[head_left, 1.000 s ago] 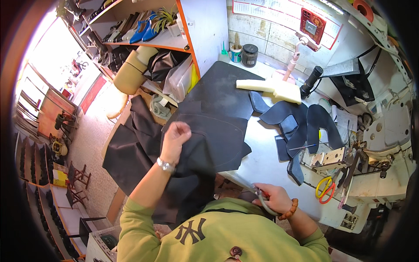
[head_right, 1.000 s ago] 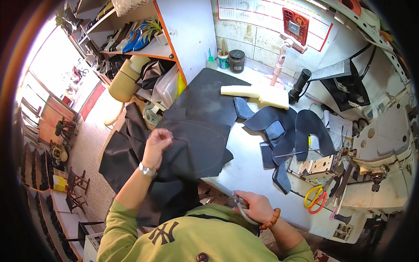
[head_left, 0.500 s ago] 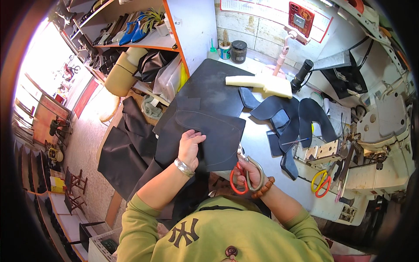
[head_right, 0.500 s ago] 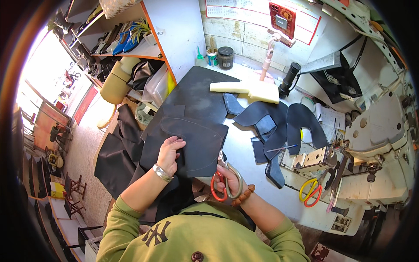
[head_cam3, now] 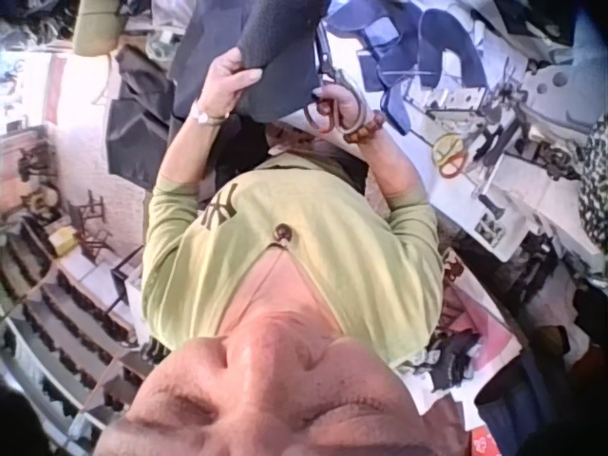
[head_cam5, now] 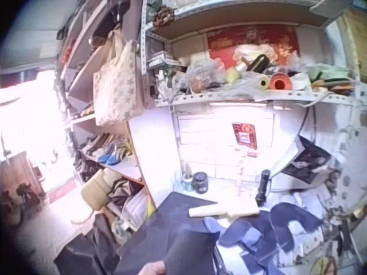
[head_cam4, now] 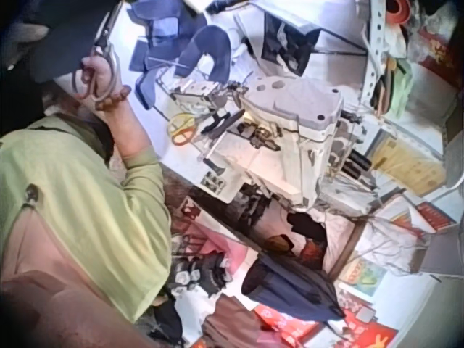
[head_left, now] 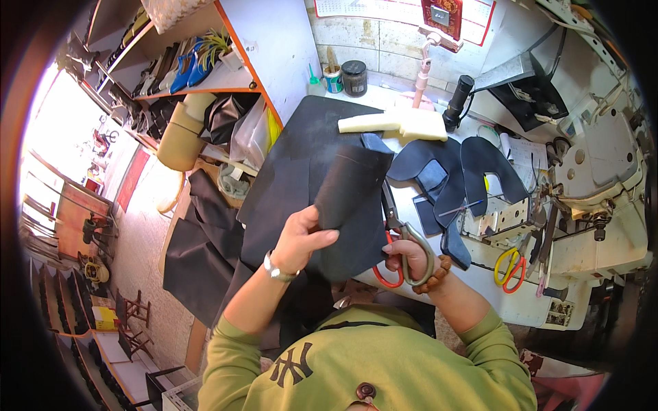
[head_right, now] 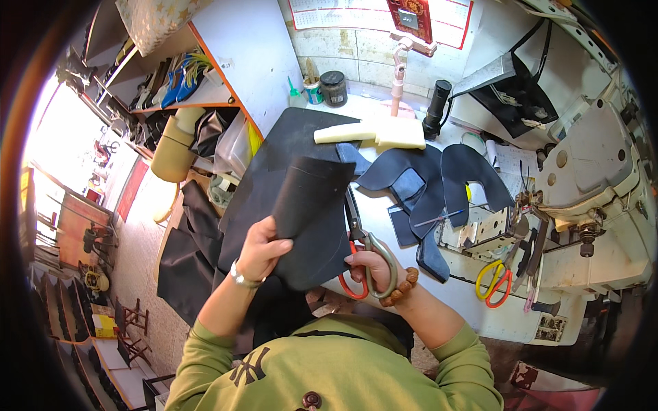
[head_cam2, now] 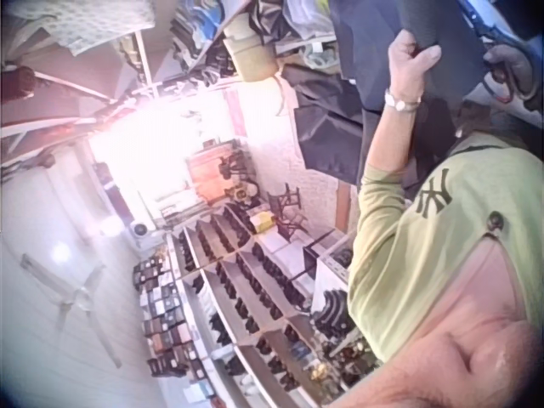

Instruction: The person cuts a large piece of black fabric using shears, following a marked outline. They then use a small rectangular template to cut additional smaller pieces from the same fabric. The cut pieces are placed on the worktable.

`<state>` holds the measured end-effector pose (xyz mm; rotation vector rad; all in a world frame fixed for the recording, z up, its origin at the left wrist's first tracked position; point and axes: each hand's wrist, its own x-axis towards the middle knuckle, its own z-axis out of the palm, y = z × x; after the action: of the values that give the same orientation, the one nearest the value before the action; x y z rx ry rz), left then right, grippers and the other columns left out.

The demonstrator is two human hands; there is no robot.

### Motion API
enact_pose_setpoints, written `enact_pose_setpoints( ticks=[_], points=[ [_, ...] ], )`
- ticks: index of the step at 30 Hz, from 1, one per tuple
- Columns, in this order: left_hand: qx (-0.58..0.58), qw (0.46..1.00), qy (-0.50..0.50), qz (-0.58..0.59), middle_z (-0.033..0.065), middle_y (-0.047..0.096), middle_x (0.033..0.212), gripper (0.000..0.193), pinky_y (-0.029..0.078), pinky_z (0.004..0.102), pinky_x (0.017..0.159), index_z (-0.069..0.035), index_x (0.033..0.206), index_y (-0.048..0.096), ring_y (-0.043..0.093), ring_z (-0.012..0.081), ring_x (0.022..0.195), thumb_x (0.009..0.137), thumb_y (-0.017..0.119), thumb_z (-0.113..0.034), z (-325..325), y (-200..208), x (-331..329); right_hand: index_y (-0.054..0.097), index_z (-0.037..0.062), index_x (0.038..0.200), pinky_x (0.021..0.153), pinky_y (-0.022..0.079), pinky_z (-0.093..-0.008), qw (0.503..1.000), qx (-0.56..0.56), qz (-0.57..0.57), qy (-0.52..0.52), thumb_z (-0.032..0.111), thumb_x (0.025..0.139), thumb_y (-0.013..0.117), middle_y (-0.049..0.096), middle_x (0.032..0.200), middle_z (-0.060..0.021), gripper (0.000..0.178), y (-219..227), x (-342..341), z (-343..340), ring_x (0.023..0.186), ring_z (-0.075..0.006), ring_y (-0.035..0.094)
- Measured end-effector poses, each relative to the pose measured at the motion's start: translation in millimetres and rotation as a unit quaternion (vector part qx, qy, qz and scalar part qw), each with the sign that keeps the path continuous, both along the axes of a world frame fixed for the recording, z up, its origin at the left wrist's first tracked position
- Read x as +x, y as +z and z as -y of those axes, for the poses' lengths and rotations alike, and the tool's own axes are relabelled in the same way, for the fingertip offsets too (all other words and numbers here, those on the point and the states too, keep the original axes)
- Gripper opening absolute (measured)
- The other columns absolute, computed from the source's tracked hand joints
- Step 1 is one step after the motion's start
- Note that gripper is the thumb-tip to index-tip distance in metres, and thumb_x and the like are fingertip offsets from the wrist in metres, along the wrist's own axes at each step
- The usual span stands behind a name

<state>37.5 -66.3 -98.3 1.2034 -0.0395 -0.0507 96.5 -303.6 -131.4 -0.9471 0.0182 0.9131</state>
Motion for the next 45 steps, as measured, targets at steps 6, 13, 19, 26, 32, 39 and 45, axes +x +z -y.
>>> enact_pose_setpoints(
  ticks=[6,13,19,26,32,39,45],
  points=[
    [-0.120,0.986,-0.097,-0.057,0.0120,0.059,0.123,0.070,0.047,0.0328,0.093,0.003,0.133,0.046,0.060,0.0213,0.108,0.076,0.078,-0.021,6,-4,-22,0.051,0.0005,0.114,0.047,0.036,-0.0239,0.974,0.045,0.202,0.088,0.004,0.079,0.059,0.049,0.065,-0.0009,0.037,52,27,-3,0.049,-0.0095,0.045],
    [-0.160,0.977,0.139,-0.008,0.0119,0.061,0.121,0.040,0.051,0.0334,0.091,0.001,0.130,0.048,0.062,0.0217,0.106,0.097,0.054,-0.022,1,3,-20,0.050,0.0041,0.117,0.051,0.039,-0.0203,0.989,0.051,0.141,0.009,0.025,0.097,0.051,0.052,0.074,0.0005,0.029,32,32,-25,0.058,-0.0060,0.047],
    [-0.173,0.959,0.203,0.096,0.0146,0.060,0.120,0.043,0.053,0.0377,0.090,0.002,0.131,0.045,0.063,0.0258,0.105,0.091,0.060,-0.005,0,13,-24,0.038,0.0032,0.132,0.070,0.046,-0.0252,0.984,0.102,0.056,0.134,0.039,0.090,0.060,0.055,0.095,-0.0064,0.060,-12,-21,-31,0.079,-0.0130,0.055],
    [-0.076,0.949,0.293,0.090,0.0122,0.059,0.119,0.042,0.050,0.0355,0.091,0.002,0.128,0.047,0.061,0.0222,0.104,0.090,0.062,-0.004,2,9,-28,0.034,0.0043,0.138,0.089,0.040,-0.0253,0.960,0.046,0.190,0.201,0.054,0.074,0.078,0.047,0.114,-0.0022,0.092,0,-46,-24,0.101,-0.0096,0.045],
    [0.063,0.906,0.392,0.146,0.0090,0.059,0.117,0.042,0.046,0.0325,0.094,0.002,0.126,0.048,0.059,0.0188,0.103,0.088,0.065,-0.002,16,7,-29,0.039,0.0041,0.134,0.076,0.042,-0.0237,0.955,-0.003,0.244,0.167,0.049,0.080,0.073,0.046,0.100,-0.0008,0.078,15,-47,-28,0.087,-0.0085,0.045],
    [0.077,0.891,0.419,0.157,0.0089,0.059,0.117,0.042,0.046,0.0324,0.094,0.002,0.126,0.048,0.058,0.0191,0.104,0.088,0.065,0.000,16,1,-29,0.050,0.0042,0.123,0.061,0.044,-0.0243,0.943,-0.037,0.305,0.128,0.041,0.087,0.070,0.049,0.076,0.0009,0.055,16,-54,-27,0.068,-0.0080,0.048],
    [0.070,0.891,0.412,0.177,0.0091,0.059,0.117,0.044,0.047,0.0333,0.094,0.001,0.127,0.048,0.058,0.0199,0.104,0.086,0.066,0.001,10,1,-29,0.054,0.0029,0.118,0.061,0.042,-0.0234,0.946,-0.050,0.295,0.123,0.031,0.090,0.067,0.049,0.072,0.0020,0.041,10,-61,-26,0.066,-0.0070,0.046]
  ],
)
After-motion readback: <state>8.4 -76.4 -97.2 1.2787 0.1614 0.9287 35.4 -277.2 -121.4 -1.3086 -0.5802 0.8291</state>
